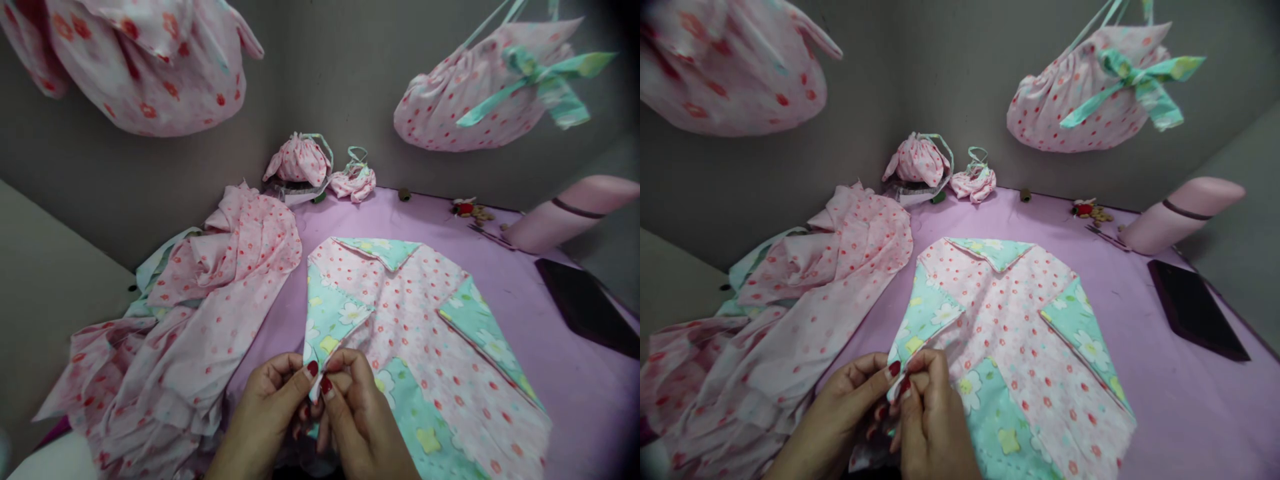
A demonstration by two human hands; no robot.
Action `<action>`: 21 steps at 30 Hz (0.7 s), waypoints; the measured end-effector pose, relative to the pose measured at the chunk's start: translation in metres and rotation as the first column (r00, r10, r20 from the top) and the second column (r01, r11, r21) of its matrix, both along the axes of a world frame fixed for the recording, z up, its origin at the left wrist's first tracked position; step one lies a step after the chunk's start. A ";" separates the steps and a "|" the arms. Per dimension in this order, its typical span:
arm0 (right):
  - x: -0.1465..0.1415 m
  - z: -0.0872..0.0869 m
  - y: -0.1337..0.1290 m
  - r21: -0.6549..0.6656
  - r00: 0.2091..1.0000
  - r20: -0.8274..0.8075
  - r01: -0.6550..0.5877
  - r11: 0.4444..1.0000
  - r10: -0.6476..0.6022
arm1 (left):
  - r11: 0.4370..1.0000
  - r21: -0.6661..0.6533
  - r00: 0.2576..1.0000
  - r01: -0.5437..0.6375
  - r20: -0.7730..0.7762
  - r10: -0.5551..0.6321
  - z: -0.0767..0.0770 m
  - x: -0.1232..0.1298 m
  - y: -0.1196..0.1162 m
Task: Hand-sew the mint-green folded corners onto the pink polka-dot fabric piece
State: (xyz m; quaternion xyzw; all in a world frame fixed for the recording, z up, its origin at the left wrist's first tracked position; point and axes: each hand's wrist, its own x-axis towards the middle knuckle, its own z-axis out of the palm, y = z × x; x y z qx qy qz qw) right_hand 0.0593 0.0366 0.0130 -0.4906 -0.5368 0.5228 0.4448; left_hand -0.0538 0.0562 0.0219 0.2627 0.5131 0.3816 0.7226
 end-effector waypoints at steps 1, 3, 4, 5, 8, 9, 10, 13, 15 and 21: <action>0.004 0.001 0.001 0.084 0.995 0.100 0.001 0.996 -0.010 | 1.000 0.009 1.000 -0.011 -0.018 0.011 0.000 0.000 -0.001; 0.013 0.004 0.004 0.296 0.947 0.309 -0.007 0.955 -0.089 | 0.999 0.023 0.997 -0.032 -0.065 0.033 0.000 0.000 -0.001; 0.017 0.006 0.007 0.390 0.914 0.380 -0.019 0.921 -0.142 | 0.999 0.032 0.996 -0.037 -0.085 0.039 0.000 0.000 -0.001; 0.020 0.008 0.009 0.457 0.889 0.422 -0.039 0.889 -0.179 | 0.998 0.039 0.994 -0.040 -0.099 0.044 -0.001 0.000 -0.001; 0.022 0.013 0.016 0.482 0.862 0.477 -0.095 0.871 -0.170 | 0.996 0.090 0.993 -0.022 -0.114 0.032 -0.002 0.000 -0.001; 0.021 0.014 0.018 0.460 0.863 0.484 -0.109 0.881 -0.146 | 0.994 0.110 0.992 -0.012 -0.125 0.026 -0.002 0.000 -0.001; 0.019 0.015 0.019 0.438 0.869 0.478 -0.112 0.892 -0.125 | 0.992 0.126 0.990 -0.002 -0.140 0.020 -0.003 0.000 -0.001; 0.016 0.014 0.021 0.403 0.917 0.384 -0.060 0.913 -0.109 | 0.984 0.178 0.984 0.033 -0.176 -0.001 -0.002 0.000 -0.001; 0.015 0.012 0.020 0.379 0.954 0.275 0.007 0.926 -0.120 | 0.981 0.190 0.984 0.043 -0.175 -0.010 -0.002 0.000 -0.002; 0.018 0.019 0.021 0.013 0.966 -0.197 0.171 0.985 -0.165 | 0.988 0.140 0.985 0.068 -0.168 -0.044 -0.005 0.000 -0.003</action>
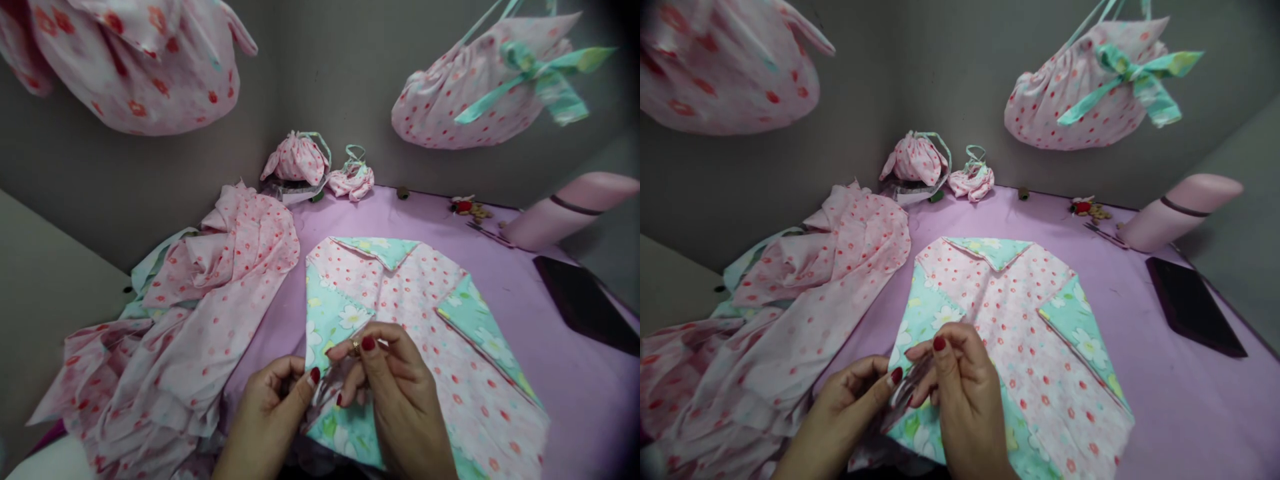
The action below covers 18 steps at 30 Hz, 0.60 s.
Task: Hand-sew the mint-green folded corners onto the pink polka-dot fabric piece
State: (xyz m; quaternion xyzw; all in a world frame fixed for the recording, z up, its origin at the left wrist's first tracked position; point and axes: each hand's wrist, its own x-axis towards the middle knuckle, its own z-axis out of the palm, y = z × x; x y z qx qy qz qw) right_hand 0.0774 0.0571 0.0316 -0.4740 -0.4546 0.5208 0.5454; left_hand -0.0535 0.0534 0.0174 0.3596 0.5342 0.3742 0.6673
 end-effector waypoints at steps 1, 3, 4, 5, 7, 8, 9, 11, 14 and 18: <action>0.001 0.002 0.001 -0.028 0.998 -0.063 -0.009 1.000 0.007 | 1.000 -0.011 1.000 -0.002 0.001 0.002 0.000 0.000 0.000; 0.002 0.006 0.004 -0.034 0.991 -0.137 0.004 0.999 -0.008 | 1.000 -0.024 1.000 -0.004 0.003 0.004 0.000 0.000 -0.001; 0.004 0.009 0.005 -0.020 0.987 -0.153 0.038 0.999 -0.040 | 1.000 -0.023 1.000 -0.005 0.000 0.005 0.001 -0.001 -0.001; 0.006 0.011 0.007 0.000 0.983 -0.159 0.091 0.996 -0.090 | 1.000 -0.019 1.000 -0.005 -0.003 0.005 0.001 -0.001 -0.001; 0.010 0.015 0.010 0.047 0.964 -0.171 0.216 0.975 -0.205 | 1.000 -0.003 1.000 -0.004 -0.023 0.004 0.002 -0.002 -0.001; 0.013 0.018 0.012 0.068 0.947 -0.188 0.277 0.958 -0.260 | 1.000 0.002 1.000 -0.001 -0.031 0.001 0.002 -0.003 0.000; 0.016 0.021 0.014 0.086 0.928 -0.210 0.330 0.940 -0.307 | 1.000 0.005 0.999 0.002 -0.037 -0.002 0.002 -0.003 0.000; 0.022 0.026 0.018 0.111 0.892 -0.255 0.410 0.905 -0.373 | 1.000 0.007 0.999 0.003 -0.046 -0.003 0.003 -0.003 0.000; 0.030 0.033 0.023 0.163 0.859 -0.277 0.483 0.860 -0.430 | 1.000 0.001 0.999 0.015 -0.033 -0.014 0.002 -0.002 0.000; 0.035 0.030 0.022 0.188 0.918 -0.162 0.388 0.902 -0.361 | 1.000 0.028 1.000 0.012 0.006 -0.012 0.000 -0.003 -0.001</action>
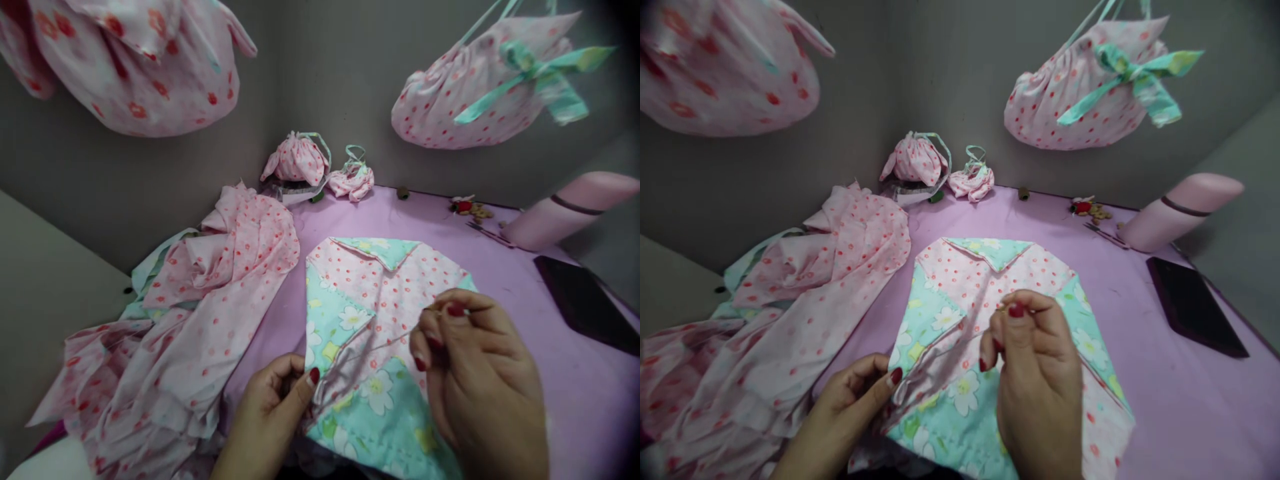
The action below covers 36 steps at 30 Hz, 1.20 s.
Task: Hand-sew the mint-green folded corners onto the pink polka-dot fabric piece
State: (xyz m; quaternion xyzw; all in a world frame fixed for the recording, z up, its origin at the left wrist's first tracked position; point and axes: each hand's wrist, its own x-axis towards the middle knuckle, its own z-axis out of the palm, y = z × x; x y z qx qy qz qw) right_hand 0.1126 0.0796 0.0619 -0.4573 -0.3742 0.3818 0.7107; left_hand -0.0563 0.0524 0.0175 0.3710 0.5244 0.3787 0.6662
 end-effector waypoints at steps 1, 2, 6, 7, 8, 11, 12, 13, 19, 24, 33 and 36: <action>-0.001 -0.003 -0.001 -0.032 0.998 0.032 -0.050 0.998 0.051 | 1.000 0.001 1.000 -0.007 0.006 0.007 -0.001 0.000 0.000; -0.002 -0.006 -0.003 -0.065 0.993 0.055 -0.102 0.993 0.106 | 1.000 -0.005 1.000 -0.011 0.014 0.011 -0.001 0.000 0.000; -0.010 -0.017 -0.010 -0.208 0.953 0.104 -0.260 0.943 0.286 | 1.000 -0.019 0.998 -0.019 0.057 0.020 -0.002 0.000 0.003; -0.012 -0.018 -0.011 -0.242 0.942 0.118 -0.279 0.929 0.313 | 1.000 -0.017 0.998 -0.023 0.061 0.024 -0.002 0.000 0.005; -0.013 -0.018 -0.011 -0.268 0.934 0.133 -0.288 0.919 0.332 | 1.000 -0.016 0.998 -0.026 0.060 0.027 -0.002 0.000 0.006; -0.015 -0.019 -0.011 -0.295 0.924 0.164 -0.289 0.911 0.346 | 0.999 -0.027 0.998 -0.032 0.050 0.033 -0.001 0.000 0.008; -0.016 -0.019 -0.009 -0.288 0.924 0.169 -0.286 0.914 0.343 | 0.999 -0.029 0.998 -0.033 0.050 0.034 -0.001 0.000 0.009; -0.016 -0.020 -0.008 -0.282 0.924 0.175 -0.284 0.916 0.341 | 0.999 -0.028 0.998 -0.035 0.053 0.037 -0.001 0.000 0.009; -0.007 -0.030 -0.005 -0.352 0.838 0.422 -0.199 0.915 0.344 | 0.999 -0.013 0.995 -0.042 0.088 0.043 -0.001 -0.003 0.013; 0.003 -0.048 -0.039 -0.047 0.454 0.887 -0.088 0.995 0.082 | 0.995 0.050 0.993 -0.091 -0.065 0.094 0.003 -0.006 0.019; -0.005 -0.071 -0.061 0.241 0.068 0.969 -0.469 0.849 -0.237 | 0.969 0.229 0.972 -0.095 -0.191 0.140 0.006 -0.010 0.034; 0.000 -0.068 -0.061 0.273 0.091 0.959 -0.534 0.800 -0.267 | 0.953 0.284 0.955 -0.102 -0.241 0.174 0.006 -0.011 0.035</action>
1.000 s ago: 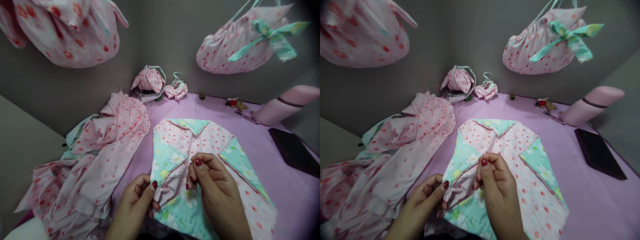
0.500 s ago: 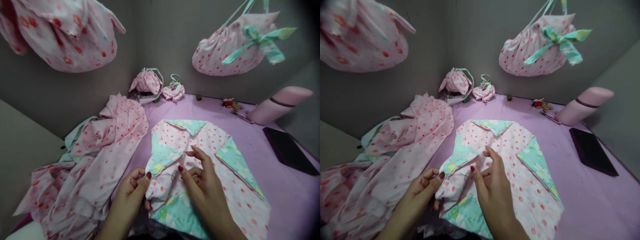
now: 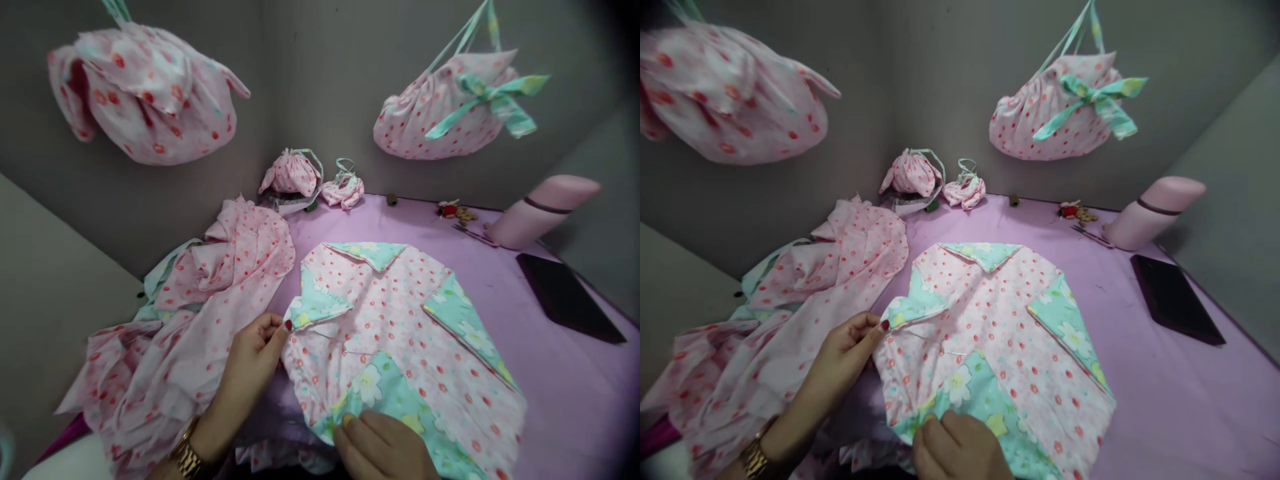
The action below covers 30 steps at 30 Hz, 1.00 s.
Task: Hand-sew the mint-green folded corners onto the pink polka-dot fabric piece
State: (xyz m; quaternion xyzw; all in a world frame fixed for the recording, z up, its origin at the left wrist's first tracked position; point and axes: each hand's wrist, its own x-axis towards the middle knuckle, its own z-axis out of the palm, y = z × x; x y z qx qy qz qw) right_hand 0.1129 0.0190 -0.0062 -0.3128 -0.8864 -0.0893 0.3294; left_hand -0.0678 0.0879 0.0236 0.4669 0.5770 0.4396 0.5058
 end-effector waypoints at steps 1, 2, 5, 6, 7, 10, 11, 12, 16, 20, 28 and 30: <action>0.002 0.001 -0.001 -0.002 1.000 0.025 -0.018 1.000 0.018 | 1.000 0.016 1.000 -0.004 -0.022 0.004 0.000 -0.001 0.000; 0.003 0.003 -0.002 -0.002 0.999 0.043 -0.032 0.999 0.032 | 1.000 0.030 0.999 -0.004 -0.043 0.005 0.001 -0.001 0.000; 0.002 0.008 -0.004 -0.011 0.998 0.054 -0.027 1.000 0.027 | 0.998 0.062 0.995 0.013 -0.101 -0.007 0.002 -0.003 0.001; -0.001 0.009 -0.004 -0.018 0.999 0.034 0.003 1.000 -0.003 | 0.997 0.069 0.993 0.024 -0.119 -0.016 0.003 -0.004 0.001; -0.004 0.010 -0.005 -0.025 0.999 0.010 0.046 0.999 -0.046 | 0.996 0.076 0.990 0.035 -0.137 -0.025 0.003 -0.005 0.002; -0.017 0.010 -0.004 -0.025 0.986 -0.039 0.162 0.987 -0.162 | 0.993 0.097 0.980 0.065 -0.194 -0.045 0.004 -0.006 0.002; -0.022 0.010 -0.004 -0.018 0.983 -0.048 0.178 0.984 -0.178 | 0.992 0.105 0.976 0.072 -0.213 -0.048 0.004 -0.005 0.002; -0.025 0.009 -0.003 -0.014 0.983 -0.054 0.176 0.984 -0.177 | 0.990 0.113 0.971 0.079 -0.232 -0.051 0.004 -0.005 0.002; -0.029 0.007 0.001 -0.032 0.999 -0.041 0.030 0.999 -0.032 | 0.983 0.136 0.948 0.121 -0.309 -0.073 0.001 -0.004 0.000; -0.023 0.000 0.003 0.000 0.994 -0.034 -0.100 0.995 0.100 | 0.972 0.144 0.911 0.184 -0.397 -0.113 -0.003 -0.006 0.001; -0.026 -0.003 0.002 -0.014 0.998 -0.045 -0.053 0.998 0.053 | 0.942 0.083 0.830 0.325 -0.503 -0.241 0.002 -0.010 -0.008; -0.026 -0.004 0.003 -0.029 0.996 -0.067 -0.058 0.998 0.056 | 0.930 0.070 0.799 0.360 -0.538 -0.269 0.004 -0.011 -0.010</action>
